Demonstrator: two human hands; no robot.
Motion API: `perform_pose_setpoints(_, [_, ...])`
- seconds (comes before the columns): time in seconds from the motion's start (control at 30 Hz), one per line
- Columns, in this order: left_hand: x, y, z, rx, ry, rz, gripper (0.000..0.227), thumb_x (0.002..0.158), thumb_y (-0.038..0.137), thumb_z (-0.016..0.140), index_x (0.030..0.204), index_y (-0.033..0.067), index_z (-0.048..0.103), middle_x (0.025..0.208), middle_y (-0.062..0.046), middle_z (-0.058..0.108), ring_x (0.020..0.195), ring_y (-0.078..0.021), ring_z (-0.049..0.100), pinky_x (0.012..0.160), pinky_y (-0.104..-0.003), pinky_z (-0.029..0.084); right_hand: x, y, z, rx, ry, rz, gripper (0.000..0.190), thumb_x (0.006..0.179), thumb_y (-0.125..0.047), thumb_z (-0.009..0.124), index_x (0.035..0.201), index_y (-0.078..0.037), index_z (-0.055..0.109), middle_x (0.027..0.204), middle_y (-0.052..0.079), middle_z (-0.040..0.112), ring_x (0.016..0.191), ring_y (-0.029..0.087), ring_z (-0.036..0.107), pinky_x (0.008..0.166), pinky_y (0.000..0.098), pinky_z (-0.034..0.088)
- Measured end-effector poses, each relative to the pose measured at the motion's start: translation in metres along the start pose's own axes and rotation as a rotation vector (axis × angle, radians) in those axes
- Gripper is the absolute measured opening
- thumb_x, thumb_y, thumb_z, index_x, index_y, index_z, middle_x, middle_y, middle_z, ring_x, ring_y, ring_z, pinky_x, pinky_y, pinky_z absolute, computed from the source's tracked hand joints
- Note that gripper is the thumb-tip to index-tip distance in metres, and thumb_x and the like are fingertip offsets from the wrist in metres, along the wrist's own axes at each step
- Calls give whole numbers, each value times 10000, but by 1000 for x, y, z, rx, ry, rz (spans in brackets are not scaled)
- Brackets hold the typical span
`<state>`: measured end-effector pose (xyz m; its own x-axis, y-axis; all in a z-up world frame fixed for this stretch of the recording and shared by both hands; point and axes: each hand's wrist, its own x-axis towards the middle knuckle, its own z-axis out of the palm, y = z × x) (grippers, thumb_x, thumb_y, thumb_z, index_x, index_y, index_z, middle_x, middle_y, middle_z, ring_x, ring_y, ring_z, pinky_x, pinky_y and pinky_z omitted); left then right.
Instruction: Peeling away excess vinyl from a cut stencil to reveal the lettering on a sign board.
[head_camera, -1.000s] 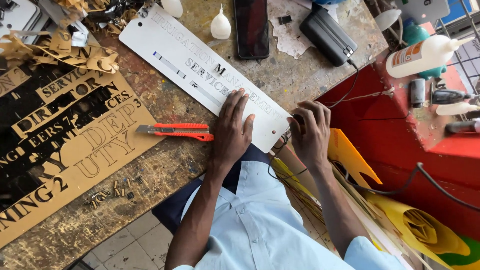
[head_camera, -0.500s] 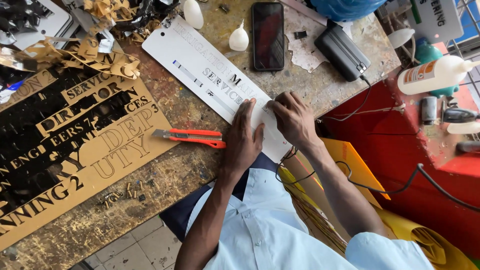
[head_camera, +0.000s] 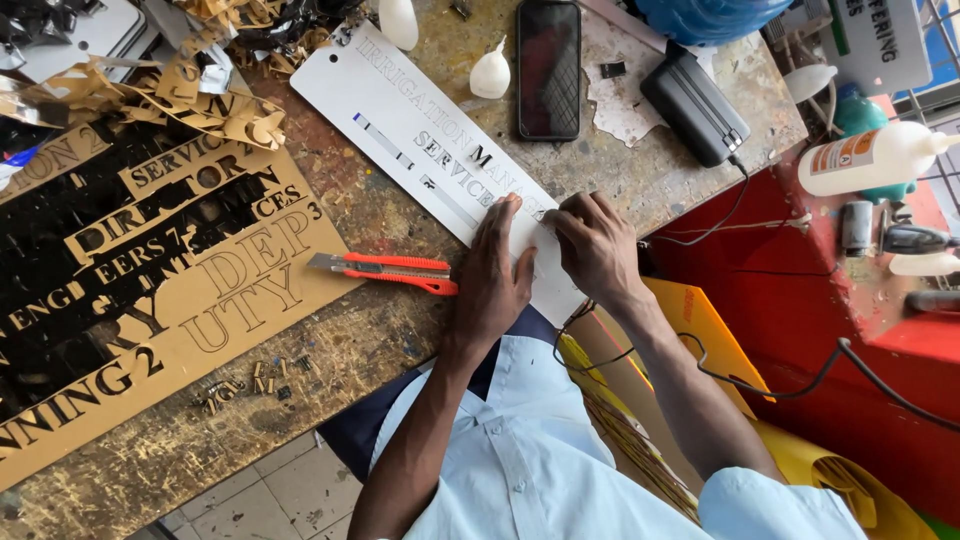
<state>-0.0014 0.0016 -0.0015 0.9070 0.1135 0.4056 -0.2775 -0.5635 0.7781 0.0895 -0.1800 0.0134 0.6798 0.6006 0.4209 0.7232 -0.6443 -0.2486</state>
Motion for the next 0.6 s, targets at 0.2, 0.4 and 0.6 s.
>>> perform_pose_setpoints(0.2, [-1, -2, 3, 5, 15, -2, 682, 1093, 67, 717, 1703, 6, 419, 1605, -237, 633, 1523, -483, 601, 1291, -588, 514, 10, -4, 12, -16, 95, 16, 146, 1074, -55, 754, 1089, -196, 789, 978, 41, 634, 890, 289, 679, 610, 389, 578])
perform_pose_setpoints(0.4, [-2, -4, 2, 6, 14, 14, 661, 1078, 55, 730, 1675, -20, 456, 1579, -255, 652, 1502, -486, 623, 1277, -588, 526, -5, -10, 6, 31, 54, 53, 135, 1054, -67, 781, 1097, -195, 793, 982, 52, 659, 926, 313, 689, 640, 420, 587])
perform_pose_setpoints(0.6, [-3, -5, 5, 5, 25, 7, 665, 1065, 44, 737, 1669, -25, 466, 1579, -258, 649, 1500, -483, 624, 1273, -583, 528, 4, -14, 12, 75, 99, 98, 84, 1074, -86, 793, 1107, -162, 810, 959, 64, 666, 921, 336, 694, 671, 427, 583])
